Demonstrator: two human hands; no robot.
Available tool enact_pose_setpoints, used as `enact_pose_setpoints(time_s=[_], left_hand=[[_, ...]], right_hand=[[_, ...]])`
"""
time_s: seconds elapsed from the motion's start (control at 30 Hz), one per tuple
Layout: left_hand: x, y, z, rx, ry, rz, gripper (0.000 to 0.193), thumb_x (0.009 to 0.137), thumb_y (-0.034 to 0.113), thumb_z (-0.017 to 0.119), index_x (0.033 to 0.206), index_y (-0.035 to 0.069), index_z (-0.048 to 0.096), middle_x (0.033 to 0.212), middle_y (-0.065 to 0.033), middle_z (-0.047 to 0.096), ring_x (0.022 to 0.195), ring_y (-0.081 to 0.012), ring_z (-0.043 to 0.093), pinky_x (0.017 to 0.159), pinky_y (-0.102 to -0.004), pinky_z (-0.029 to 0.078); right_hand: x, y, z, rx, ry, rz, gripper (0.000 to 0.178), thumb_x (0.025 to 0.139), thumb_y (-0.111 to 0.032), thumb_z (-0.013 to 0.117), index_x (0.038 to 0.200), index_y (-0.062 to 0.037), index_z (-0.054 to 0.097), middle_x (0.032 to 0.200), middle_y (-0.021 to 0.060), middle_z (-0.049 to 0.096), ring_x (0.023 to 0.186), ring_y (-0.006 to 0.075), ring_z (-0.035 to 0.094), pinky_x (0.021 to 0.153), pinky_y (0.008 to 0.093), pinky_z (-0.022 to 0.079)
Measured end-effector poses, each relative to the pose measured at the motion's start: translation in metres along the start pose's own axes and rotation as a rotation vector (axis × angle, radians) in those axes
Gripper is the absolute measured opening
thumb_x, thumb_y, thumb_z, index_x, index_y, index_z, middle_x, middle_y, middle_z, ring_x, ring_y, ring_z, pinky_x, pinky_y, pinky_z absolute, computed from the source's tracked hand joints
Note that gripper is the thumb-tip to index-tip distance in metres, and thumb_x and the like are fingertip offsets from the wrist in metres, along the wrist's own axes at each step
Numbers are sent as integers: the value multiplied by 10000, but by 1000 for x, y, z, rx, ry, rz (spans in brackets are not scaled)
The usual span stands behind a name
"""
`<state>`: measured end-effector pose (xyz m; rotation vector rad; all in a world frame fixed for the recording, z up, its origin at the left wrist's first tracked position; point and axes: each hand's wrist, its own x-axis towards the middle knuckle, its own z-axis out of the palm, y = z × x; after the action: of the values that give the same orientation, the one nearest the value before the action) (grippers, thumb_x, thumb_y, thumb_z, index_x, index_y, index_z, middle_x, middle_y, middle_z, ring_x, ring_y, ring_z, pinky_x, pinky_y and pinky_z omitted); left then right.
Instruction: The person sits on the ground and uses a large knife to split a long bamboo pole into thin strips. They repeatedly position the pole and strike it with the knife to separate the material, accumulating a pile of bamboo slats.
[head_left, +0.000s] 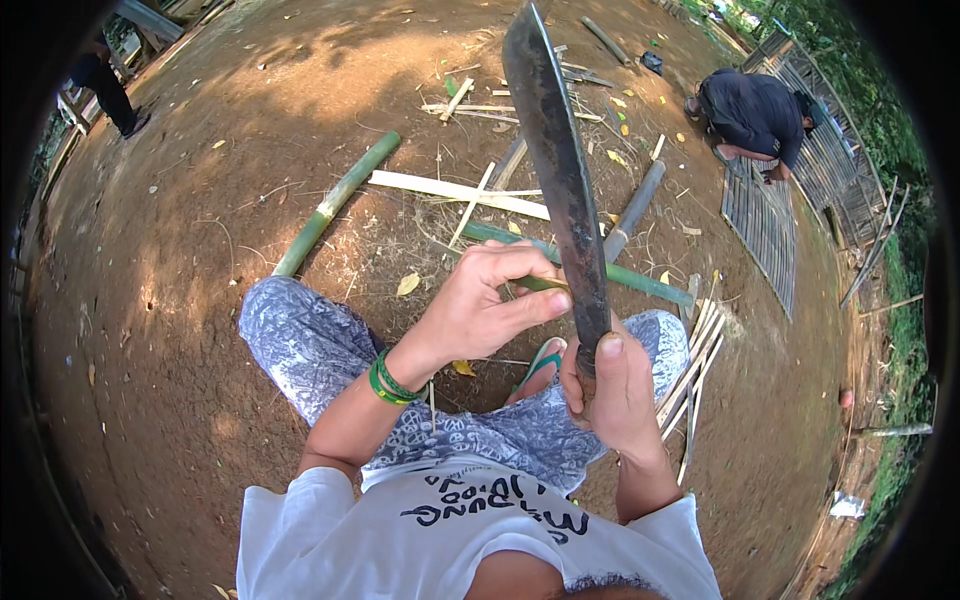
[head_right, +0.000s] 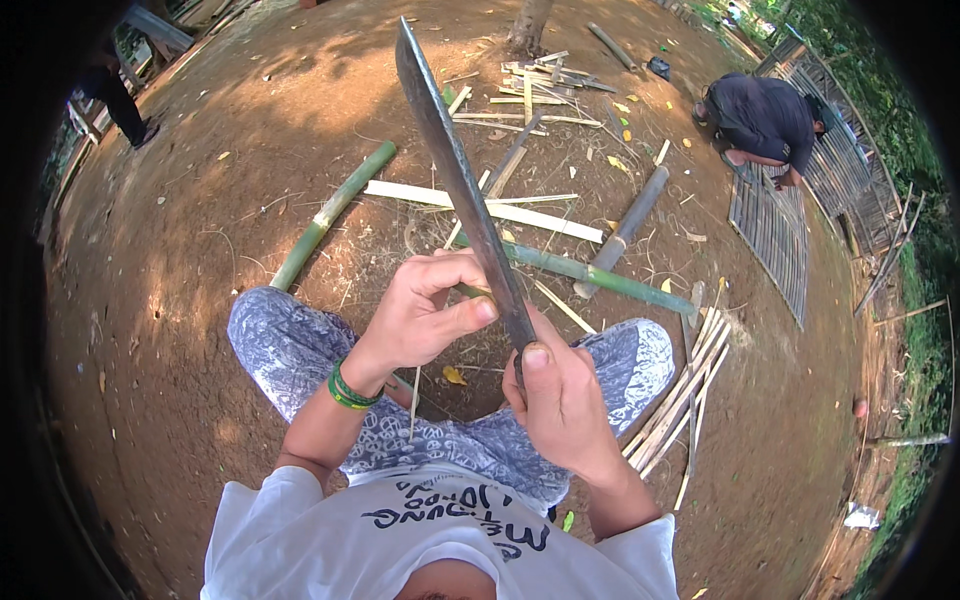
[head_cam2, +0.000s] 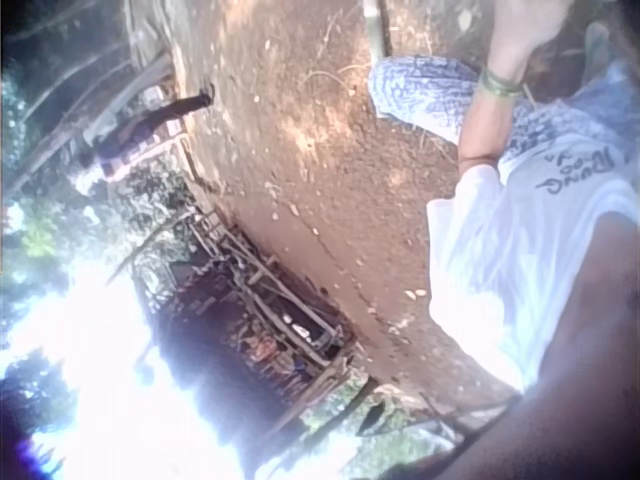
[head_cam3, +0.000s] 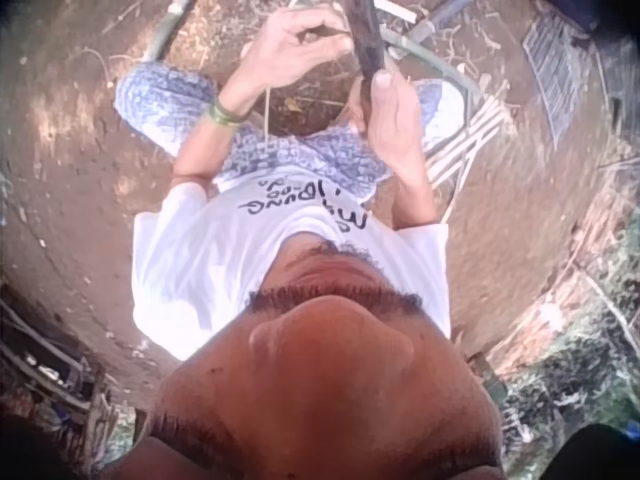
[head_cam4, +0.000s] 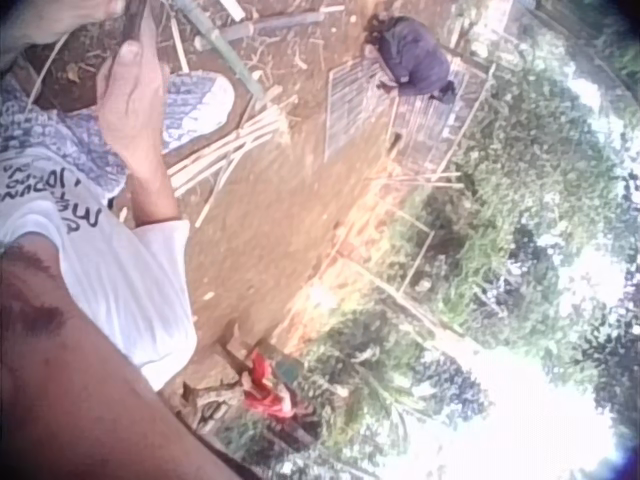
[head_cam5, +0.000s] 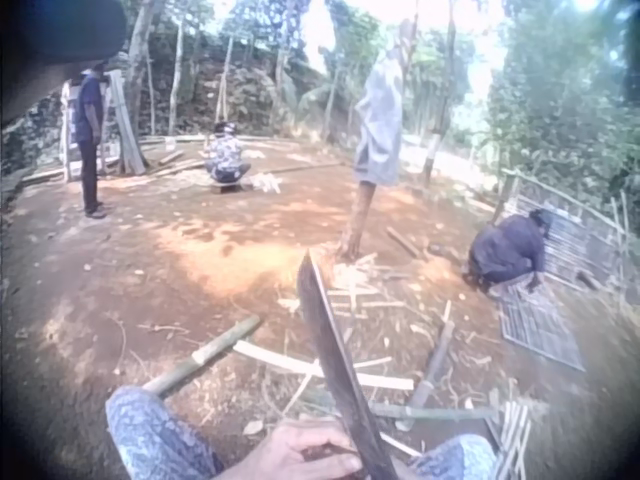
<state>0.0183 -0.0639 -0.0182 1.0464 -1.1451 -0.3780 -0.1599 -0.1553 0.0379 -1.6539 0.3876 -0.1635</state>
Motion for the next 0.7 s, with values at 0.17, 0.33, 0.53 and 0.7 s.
enact_pose_setpoints(time_s=[0.17, 0.33, 0.53, 0.7], left_hand=[[1, -4, 3, 15, -22, 15, 162, 860, 134, 768, 835, 2, 678, 743, -71, 658, 668, -128, 600, 586, -290, 436], [1, -4, 2, 8, -27, -4, 164, 857, 132, 772, 835, 1, 675, 727, -68, 645, 673, -132, 607, 587, -294, 439], [3, -4, 8, -30, 21, -5, 162, 858, 129, 768, 833, 3, 669, 737, -68, 655, 669, -137, 613, 598, -293, 452], [2, -3, 9, 30, 12, 9, 153, 858, 129, 763, 852, 9, 669, 782, -61, 664, 695, -153, 620, 624, -304, 461]], right_hand=[[-1, 3, -9, 30, -38, 12, 644, 1077, -485, 269, 1432, 29, 426, 557, 25, 500, 398, 80, 439, 383, 231, 354], [0, 2, -9, 17, -23, 9, 599, 1066, -523, 278, 1155, 25, 503, 538, 27, 480, 419, 81, 439, 389, 232, 342], [1, -6, 5, -246, 131, -137, 682, 1053, -577, 261, 975, 33, 554, 540, 28, 484, 436, 80, 436, 406, 234, 338], [2, -3, -12, -10, -2, 14, 668, 1058, -561, 263, 1170, 49, 510, 548, 34, 483, 426, 75, 433, 390, 225, 336]])
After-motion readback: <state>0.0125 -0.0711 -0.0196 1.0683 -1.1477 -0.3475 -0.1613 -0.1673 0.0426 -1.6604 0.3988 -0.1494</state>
